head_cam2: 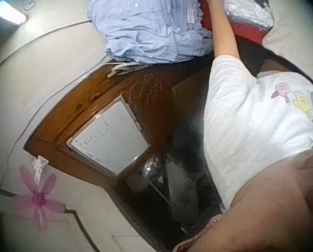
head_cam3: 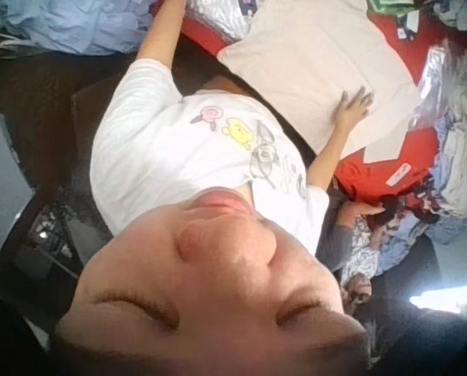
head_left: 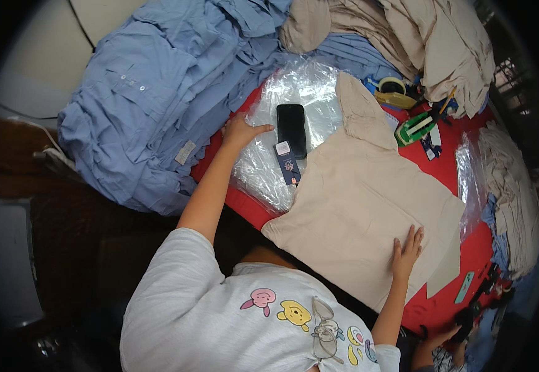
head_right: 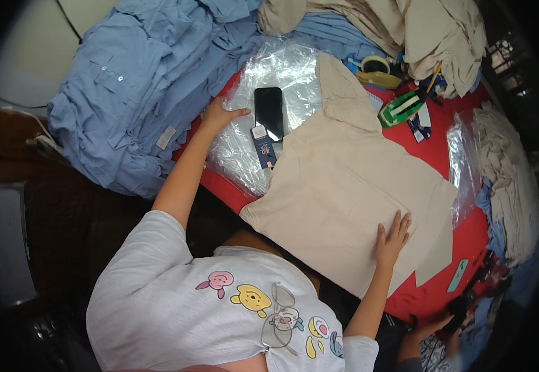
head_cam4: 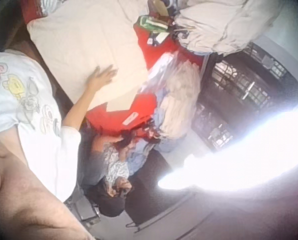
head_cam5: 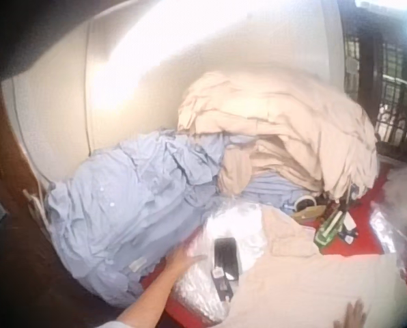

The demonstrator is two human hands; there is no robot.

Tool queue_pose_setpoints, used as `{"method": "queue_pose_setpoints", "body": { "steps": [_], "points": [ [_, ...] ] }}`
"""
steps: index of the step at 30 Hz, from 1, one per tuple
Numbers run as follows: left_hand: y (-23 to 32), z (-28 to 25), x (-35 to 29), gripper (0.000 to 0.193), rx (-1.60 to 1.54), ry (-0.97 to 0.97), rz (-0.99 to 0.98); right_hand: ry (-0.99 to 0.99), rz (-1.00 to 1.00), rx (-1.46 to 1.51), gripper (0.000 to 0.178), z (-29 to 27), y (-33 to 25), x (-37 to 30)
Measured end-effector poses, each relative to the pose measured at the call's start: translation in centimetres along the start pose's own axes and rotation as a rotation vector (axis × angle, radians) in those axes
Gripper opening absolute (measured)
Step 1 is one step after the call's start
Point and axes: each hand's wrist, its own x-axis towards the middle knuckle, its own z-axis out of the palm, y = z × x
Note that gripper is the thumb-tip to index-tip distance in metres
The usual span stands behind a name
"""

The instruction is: The person folds a shirt on a red surface, using a cardboard template to guide the folds, and then places the folded shirt into a plastic bag.

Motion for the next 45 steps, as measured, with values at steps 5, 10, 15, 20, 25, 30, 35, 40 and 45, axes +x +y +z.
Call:
{"method": "queue_pose_setpoints", "body": {
  "steps": [5, 10, 15, 20, 25, 30, 35, 40, 45],
  "points": [
    [0.1, 1.8, 1.7, 0.075, -0.411, -0.451, 0.194, -0.003, 0.090, 0.047, 0.077, -0.1, -1.4, 0.7],
    [-2.1, 1.9, 2.9, 0.047, -0.568, -0.430, 0.130, 0.020, 0.102, 0.133, 0.077, 0.0, -2.4, 1.3],
    [-5.1, -4.7, 6.7, 0.068, -0.302, -0.280, 0.189, 0.027, 0.202, 0.149, 0.079, -0.5, -4.0, 0.7],
    [-9.6, -3.3, 8.1, 0.089, 0.040, 0.052, 0.394, 0.119, 0.267, -0.057, 0.084, 0.6, -7.2, 2.1],
    [-2.3, -6.9, 0.0, 0.089, 0.136, 0.238, 0.430, 0.290, 0.018, -0.022, 0.085, 3.8, -19.0, 2.2],
    [-0.4, -3.6, -6.5, 0.078, 0.143, 0.251, 0.555, 0.067, -0.250, -0.003, 0.085, 8.1, -28.8, 1.6],
    [0.2, -1.0, -8.1, 0.075, 0.152, 0.358, 0.722, -0.016, -0.238, 0.063, 0.081, 8.5, -30.7, 1.9],
    [-0.6, 0.5, -9.2, 0.082, 0.082, 0.141, 0.692, -0.046, -0.245, 0.350, 0.069, 4.0, -30.9, -1.1],
    [-0.7, 1.4, -6.7, 0.096, -0.047, 0.198, 0.372, -0.205, -0.196, 0.729, 0.061, 1.8, -32.1, -5.9]
  ]
}}
